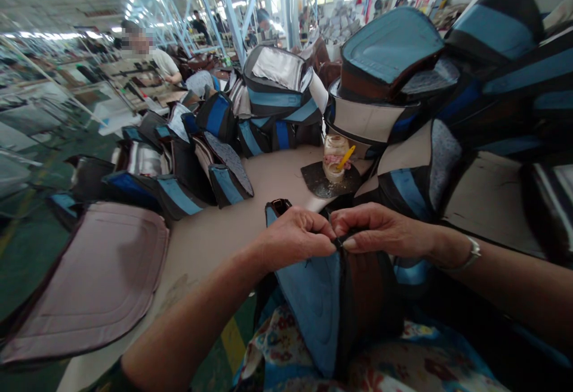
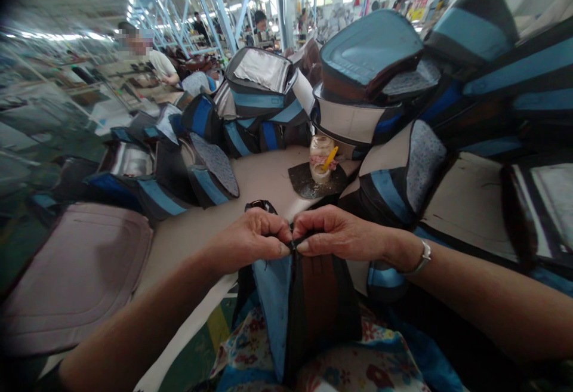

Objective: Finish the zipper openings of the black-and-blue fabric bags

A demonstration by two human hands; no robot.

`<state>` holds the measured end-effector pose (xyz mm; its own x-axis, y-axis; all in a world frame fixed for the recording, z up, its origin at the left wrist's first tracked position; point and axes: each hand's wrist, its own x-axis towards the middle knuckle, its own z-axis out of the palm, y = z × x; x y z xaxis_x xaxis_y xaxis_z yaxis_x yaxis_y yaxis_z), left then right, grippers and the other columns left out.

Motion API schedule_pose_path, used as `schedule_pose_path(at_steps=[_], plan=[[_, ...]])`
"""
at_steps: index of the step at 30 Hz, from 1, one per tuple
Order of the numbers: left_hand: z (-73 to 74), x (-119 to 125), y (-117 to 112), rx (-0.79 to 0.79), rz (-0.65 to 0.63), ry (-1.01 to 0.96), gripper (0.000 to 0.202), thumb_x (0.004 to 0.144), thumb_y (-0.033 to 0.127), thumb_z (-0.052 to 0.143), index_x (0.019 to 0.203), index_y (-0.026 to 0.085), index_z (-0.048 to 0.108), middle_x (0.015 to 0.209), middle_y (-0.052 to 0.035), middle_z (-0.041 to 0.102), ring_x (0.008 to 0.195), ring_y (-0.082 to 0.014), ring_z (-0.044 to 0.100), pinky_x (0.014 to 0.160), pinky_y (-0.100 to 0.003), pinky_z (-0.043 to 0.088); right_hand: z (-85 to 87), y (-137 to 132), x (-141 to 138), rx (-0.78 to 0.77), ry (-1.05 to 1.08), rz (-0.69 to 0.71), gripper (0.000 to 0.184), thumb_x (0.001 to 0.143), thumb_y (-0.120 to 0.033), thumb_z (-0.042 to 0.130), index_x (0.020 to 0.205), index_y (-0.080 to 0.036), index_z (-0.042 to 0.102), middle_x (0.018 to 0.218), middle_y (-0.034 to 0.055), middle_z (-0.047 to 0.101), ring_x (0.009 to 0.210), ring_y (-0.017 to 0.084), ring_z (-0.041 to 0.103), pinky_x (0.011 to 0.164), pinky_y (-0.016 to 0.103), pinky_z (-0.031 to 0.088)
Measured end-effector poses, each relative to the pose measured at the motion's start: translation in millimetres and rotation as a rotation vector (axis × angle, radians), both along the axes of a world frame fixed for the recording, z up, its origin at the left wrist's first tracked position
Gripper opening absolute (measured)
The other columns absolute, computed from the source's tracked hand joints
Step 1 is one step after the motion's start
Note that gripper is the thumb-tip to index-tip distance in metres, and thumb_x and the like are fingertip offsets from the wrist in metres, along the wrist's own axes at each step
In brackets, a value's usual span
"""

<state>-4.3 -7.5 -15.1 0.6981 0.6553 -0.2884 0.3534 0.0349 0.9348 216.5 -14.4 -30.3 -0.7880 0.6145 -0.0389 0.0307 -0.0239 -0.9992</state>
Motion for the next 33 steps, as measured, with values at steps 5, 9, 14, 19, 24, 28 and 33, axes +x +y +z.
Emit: schedule_pose_path(at_steps=[5, 9, 14, 19, 24, 28, 33], plan=[[3.5, 1.5, -2.9, 0.072, 0.022, 0.077, 0.020, 0.074, 0.033, 0.067, 0.072, 0.013, 0.063, 0.057, 0.0055, 0.041, 0.053, -0.0077, 0.034, 0.047, -0.022, 0.025, -1.6, 0.3, 0.4, 0.040, -0.044, -0.029, 0.016, 0.089, -0.029, 0.063, 0.090, -0.014, 0.059, 0.084, 0.0006, 0.047, 0.076, 0.012, 0.040, 0.067, 0.024, 0.034], [3.6, 0.0, -2.3, 0.057, -0.022, 0.054, 0.018, 0.076, 0.032, 0.065, 0.075, 0.014, 0.063, 0.060, 0.0055, 0.043, 0.055, -0.0077, 0.034, 0.049, -0.022, 0.026, 0.7, -1.9, 0.8, 0.061, -0.076, -0.038, 0.022, 0.088, -0.035, 0.064, 0.092, -0.014, 0.061, 0.085, 0.0013, 0.050, 0.076, 0.012, 0.042, 0.066, 0.024, 0.035], [1.6, -2.2, 1.5, 0.028, -0.065, -0.003, 0.017, 0.077, 0.031, 0.065, 0.079, 0.014, 0.063, 0.062, 0.0055, 0.043, 0.056, -0.0079, 0.034, 0.050, -0.022, 0.026, 4.4, -6.5, -1.8, 0.095, -0.165, -0.128, 0.024, 0.080, -0.034, 0.072, 0.086, -0.014, 0.063, 0.081, 0.0010, 0.052, 0.074, 0.012, 0.042, 0.064, 0.024, 0.035], [0.1, 0.8, 0.6, 0.003, -0.035, 0.007, 0.013, 0.074, 0.027, 0.063, 0.074, 0.014, 0.061, 0.061, 0.0050, 0.042, 0.055, -0.0083, 0.034, 0.050, -0.023, 0.025, 3.8, -6.1, -3.2, 0.029, -0.105, -0.130, 0.017, 0.081, -0.029, 0.069, 0.084, -0.013, 0.064, 0.079, 0.0004, 0.053, 0.070, 0.011, 0.041, 0.061, 0.023, 0.034], [-3.7, 0.4, -0.1, -0.036, -0.034, -0.047, 0.010, 0.072, 0.025, 0.061, 0.073, 0.015, 0.059, 0.060, 0.0050, 0.041, 0.055, -0.0087, 0.033, 0.051, -0.024, 0.026, -0.1, -5.9, -5.0, -0.155, 0.005, -0.119, 0.011, 0.079, -0.021, 0.067, 0.084, -0.013, 0.063, 0.078, 0.0003, 0.052, 0.069, 0.010, 0.042, 0.059, 0.022, 0.032], [-2.5, -1.3, -0.6, -0.026, -0.023, -0.060, 0.010, 0.073, 0.025, 0.061, 0.072, 0.015, 0.059, 0.059, 0.0051, 0.042, 0.055, -0.0087, 0.033, 0.051, -0.024, 0.026, -1.9, -5.7, -6.9, -0.172, 0.035, -0.109, 0.011, 0.079, -0.021, 0.067, 0.085, -0.012, 0.063, 0.079, 0.0006, 0.053, 0.068, 0.010, 0.043, 0.059, 0.022, 0.033], [3.1, 1.0, -5.4, 0.080, 0.004, 0.025, 0.022, 0.075, 0.035, 0.067, 0.071, 0.014, 0.060, 0.058, 0.0052, 0.042, 0.054, -0.0082, 0.033, 0.048, -0.023, 0.024, -2.5, -6.5, -7.7, -0.036, -0.001, -0.133, 0.010, 0.078, -0.021, 0.067, 0.081, -0.013, 0.062, 0.078, 0.0004, 0.051, 0.072, 0.011, 0.042, 0.062, 0.023, 0.034]])
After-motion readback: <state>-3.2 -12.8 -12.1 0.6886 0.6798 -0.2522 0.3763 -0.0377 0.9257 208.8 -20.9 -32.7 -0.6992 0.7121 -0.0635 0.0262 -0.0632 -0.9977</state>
